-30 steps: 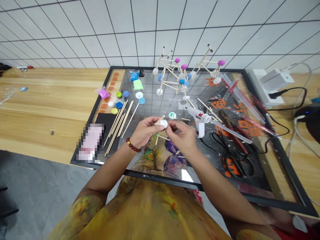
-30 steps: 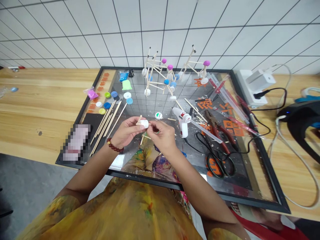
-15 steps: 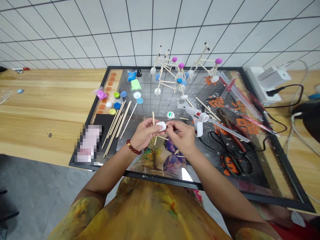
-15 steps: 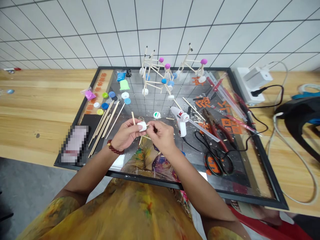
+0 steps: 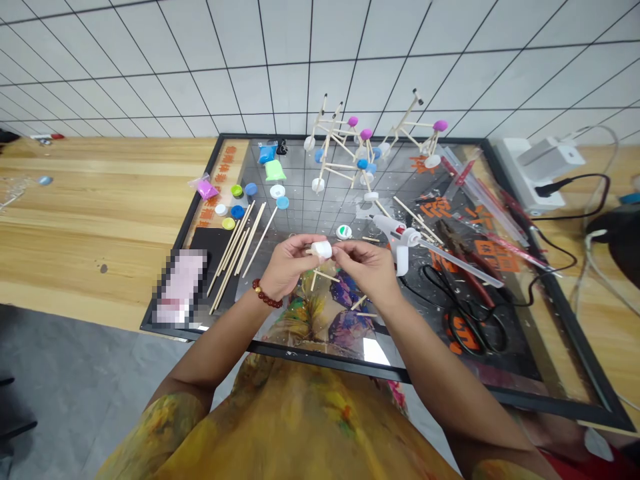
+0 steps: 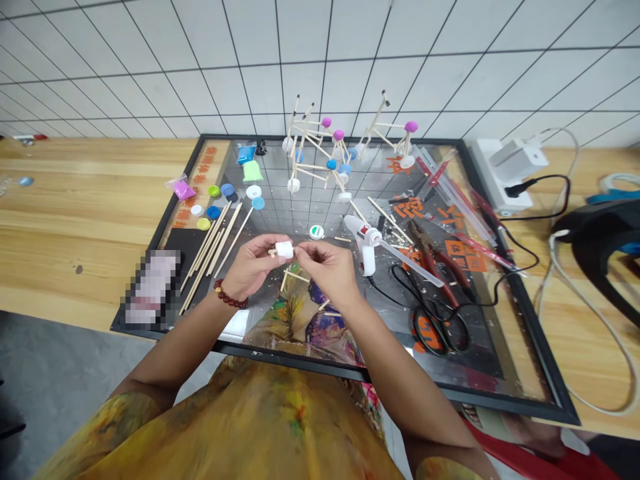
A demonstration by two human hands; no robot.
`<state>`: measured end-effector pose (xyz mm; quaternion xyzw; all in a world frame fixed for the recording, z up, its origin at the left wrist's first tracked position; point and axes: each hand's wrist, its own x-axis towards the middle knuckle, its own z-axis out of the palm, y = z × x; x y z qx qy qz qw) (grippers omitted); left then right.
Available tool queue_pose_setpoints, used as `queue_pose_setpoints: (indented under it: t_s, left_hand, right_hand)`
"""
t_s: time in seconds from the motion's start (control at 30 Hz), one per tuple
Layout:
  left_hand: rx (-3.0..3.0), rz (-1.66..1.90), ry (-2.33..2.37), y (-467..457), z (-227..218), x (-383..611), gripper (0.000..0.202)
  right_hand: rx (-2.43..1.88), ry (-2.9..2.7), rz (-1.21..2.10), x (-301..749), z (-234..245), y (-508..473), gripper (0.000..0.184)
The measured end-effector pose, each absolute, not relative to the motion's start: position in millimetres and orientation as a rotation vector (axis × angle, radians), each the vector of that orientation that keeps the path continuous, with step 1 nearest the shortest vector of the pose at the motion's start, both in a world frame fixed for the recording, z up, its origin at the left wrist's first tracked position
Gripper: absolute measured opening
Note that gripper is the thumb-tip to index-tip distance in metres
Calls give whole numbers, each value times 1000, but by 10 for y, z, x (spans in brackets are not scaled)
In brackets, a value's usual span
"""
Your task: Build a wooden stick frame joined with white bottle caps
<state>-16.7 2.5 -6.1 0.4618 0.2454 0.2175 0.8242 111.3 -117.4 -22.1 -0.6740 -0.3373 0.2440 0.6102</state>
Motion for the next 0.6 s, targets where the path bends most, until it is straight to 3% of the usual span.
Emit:
queue_pose_setpoints:
  t_s: [0.27,0.6]
  left_hand:
    - [1250,548,414,73,-129,-171,40]
    - [1290,623,309,85,-64,-198,35]
  right_hand:
    - [-1633,-863,416,1105,-167,-1199,13]
    - [-1274,-554,917,1158,-61,-1146,29]
